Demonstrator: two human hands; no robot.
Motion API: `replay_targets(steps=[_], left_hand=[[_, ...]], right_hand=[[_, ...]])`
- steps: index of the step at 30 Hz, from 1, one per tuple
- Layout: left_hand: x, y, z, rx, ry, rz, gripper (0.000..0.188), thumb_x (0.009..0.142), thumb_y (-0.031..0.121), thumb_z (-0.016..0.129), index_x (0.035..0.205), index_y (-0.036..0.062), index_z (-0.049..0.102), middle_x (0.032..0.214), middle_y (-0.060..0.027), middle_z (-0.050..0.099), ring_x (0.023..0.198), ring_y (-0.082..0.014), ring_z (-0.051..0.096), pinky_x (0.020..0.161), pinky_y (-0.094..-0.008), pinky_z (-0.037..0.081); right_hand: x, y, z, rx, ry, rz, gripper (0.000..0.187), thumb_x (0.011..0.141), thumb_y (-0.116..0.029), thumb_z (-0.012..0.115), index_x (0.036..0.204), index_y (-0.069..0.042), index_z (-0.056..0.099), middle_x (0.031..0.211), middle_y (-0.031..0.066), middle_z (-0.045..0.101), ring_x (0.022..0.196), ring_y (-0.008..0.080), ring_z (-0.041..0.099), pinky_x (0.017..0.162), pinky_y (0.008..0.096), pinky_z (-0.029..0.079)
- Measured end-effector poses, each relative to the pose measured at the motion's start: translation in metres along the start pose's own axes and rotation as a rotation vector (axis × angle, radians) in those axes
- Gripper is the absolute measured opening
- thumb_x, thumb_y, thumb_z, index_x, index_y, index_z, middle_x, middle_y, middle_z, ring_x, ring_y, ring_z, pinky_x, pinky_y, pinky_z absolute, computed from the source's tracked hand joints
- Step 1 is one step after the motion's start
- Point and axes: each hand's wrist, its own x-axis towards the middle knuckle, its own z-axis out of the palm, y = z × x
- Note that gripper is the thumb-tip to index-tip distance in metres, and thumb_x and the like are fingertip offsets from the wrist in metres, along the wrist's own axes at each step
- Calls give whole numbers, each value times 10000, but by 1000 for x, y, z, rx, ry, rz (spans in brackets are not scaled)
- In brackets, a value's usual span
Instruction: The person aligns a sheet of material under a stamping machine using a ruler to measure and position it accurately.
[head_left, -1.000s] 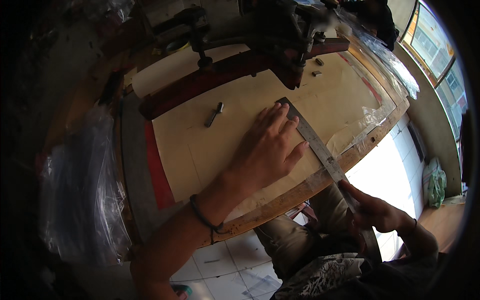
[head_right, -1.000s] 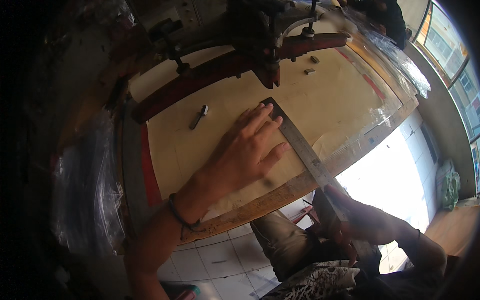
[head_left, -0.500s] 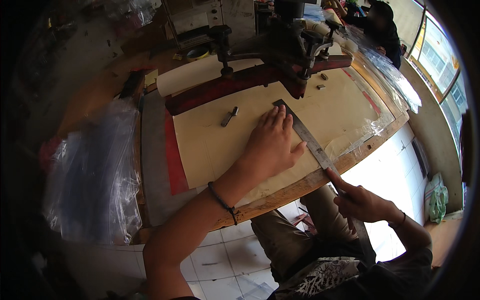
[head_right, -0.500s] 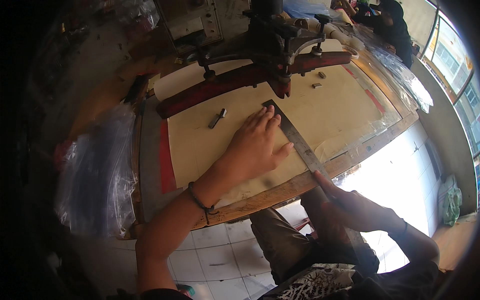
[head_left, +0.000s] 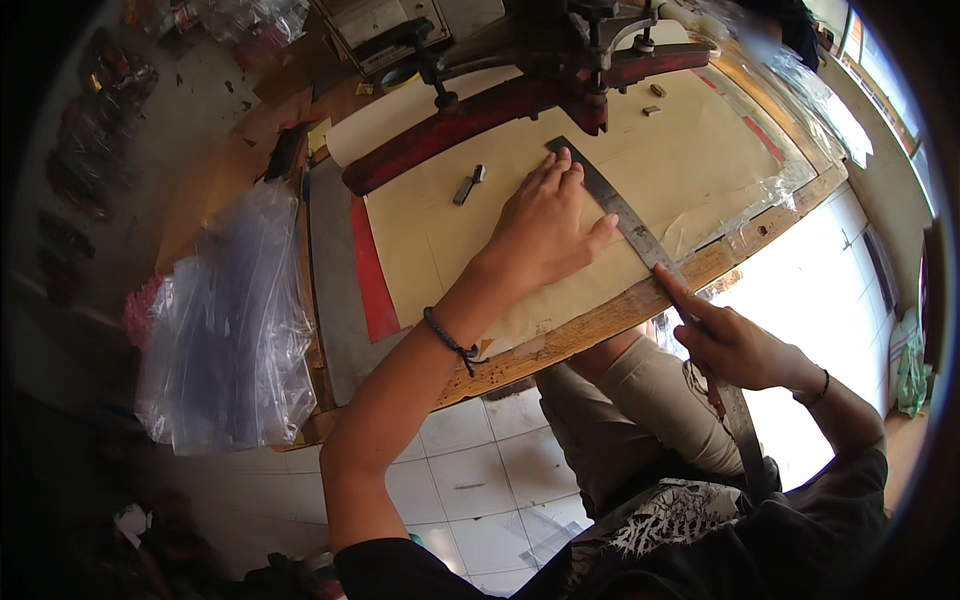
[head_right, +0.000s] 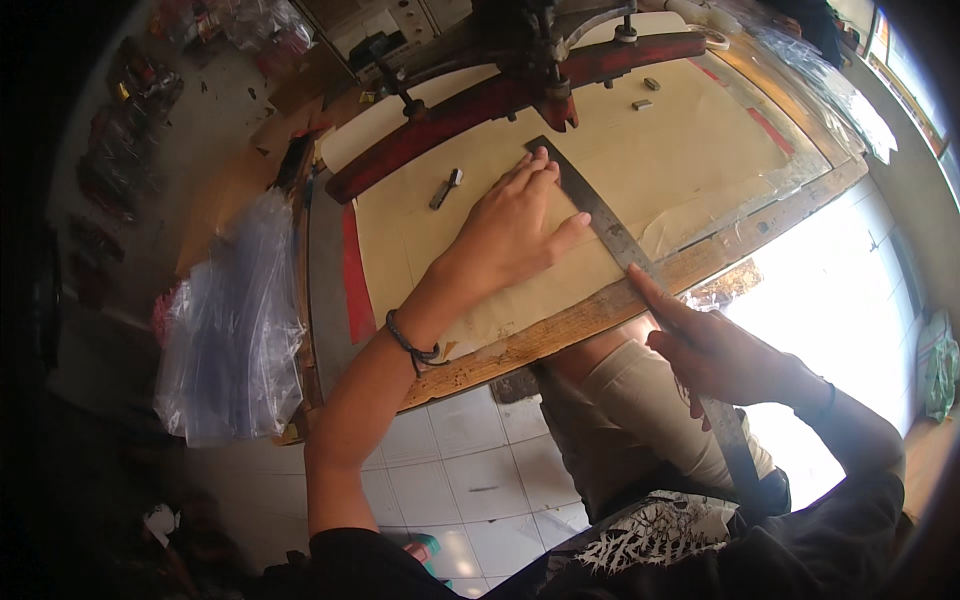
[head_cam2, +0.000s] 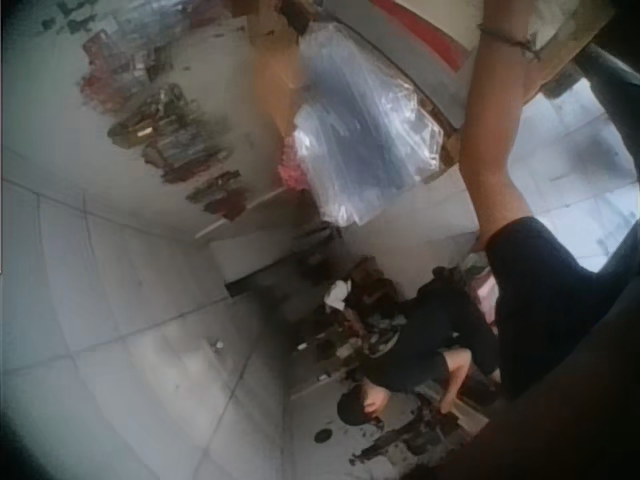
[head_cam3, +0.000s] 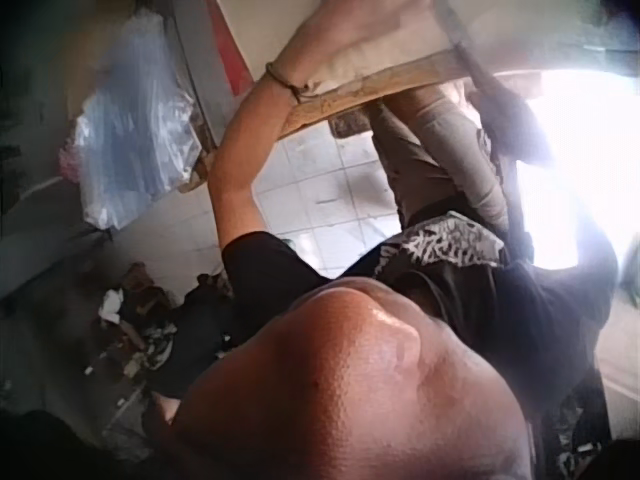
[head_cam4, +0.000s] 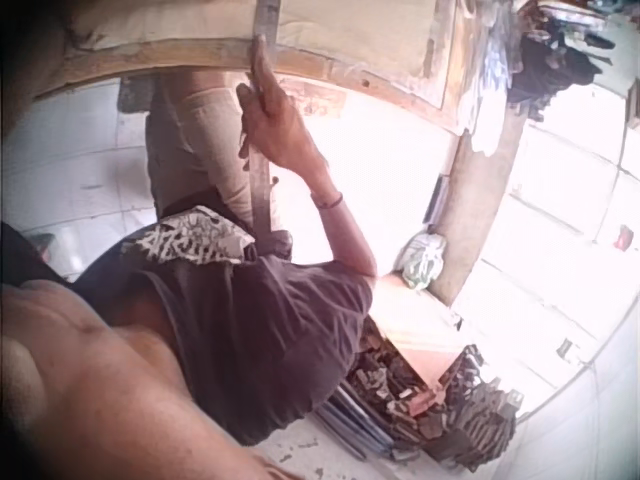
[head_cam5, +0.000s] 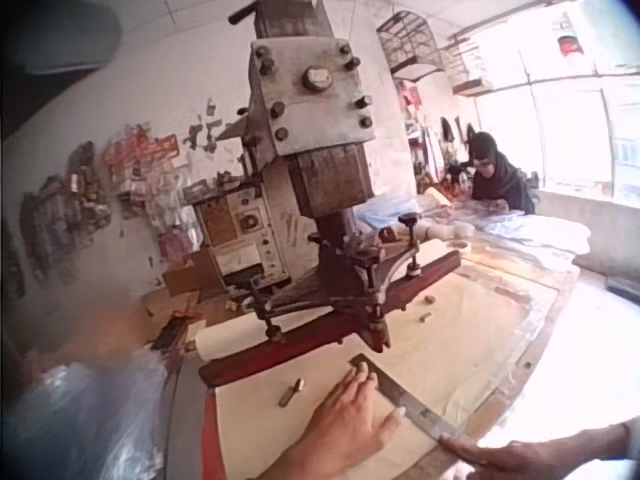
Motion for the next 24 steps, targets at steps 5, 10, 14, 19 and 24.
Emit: replay_targets(steps=[5, 10, 14, 19, 24], left_hand=[[-1, -4, -12, -165, -93, 7, 860, 930, 500, 670, 1420, -178, 474, 1538, -367, 416, 1479, -423, 393, 1228, -432, 336], [-3, -4, -15, -136, -93, 50, 887, 924, 510, 687, 1432, -179, 455, 1533, -367, 421, 1480, -428, 389, 1226, -434, 339], [-3, -6, -14, -129, -84, 31, 824, 921, 475, 708, 1427, -136, 486, 1564, -321, 413, 1478, -417, 396, 1211, -436, 358], [-3, -7, -15, -159, -105, 30, 890, 926, 501, 690, 1450, -169, 429, 1556, -361, 389, 1487, -443, 365, 1225, -446, 340], [-5, -10, -8, -174, -73, 41, 862, 934, 480, 697, 1454, -156, 437, 1572, -324, 394, 1484, -425, 378, 1219, -445, 345]], right_hand=[[3, 17, 3, -50, -13, -164, 701, 1110, -207, 391, 1679, -193, -19, 755, 126, 628, 672, 199, 717, 768, 375, 606], [2, 9, -5, 83, -124, -99, 724, 1118, -255, 407, 1673, -162, -48, 788, 131, 685, 710, 241, 740, 763, 379, 602], [10, 6, -30, -151, -269, -125, 746, 1129, -342, 402, 1664, -131, -74, 848, 150, 746, 728, 250, 756, 747, 377, 612], [22, -11, -70, -385, -47, -123, 414, 1073, -359, 542, 1466, -228, 545, 867, 76, 786, 702, 174, 762, 693, 346, 630], [78, -14, -76, -590, 344, -755, 191, 941, -144, 719, 1116, -76, 751, 850, 74, 731, 744, 246, 716, 638, 395, 552]])
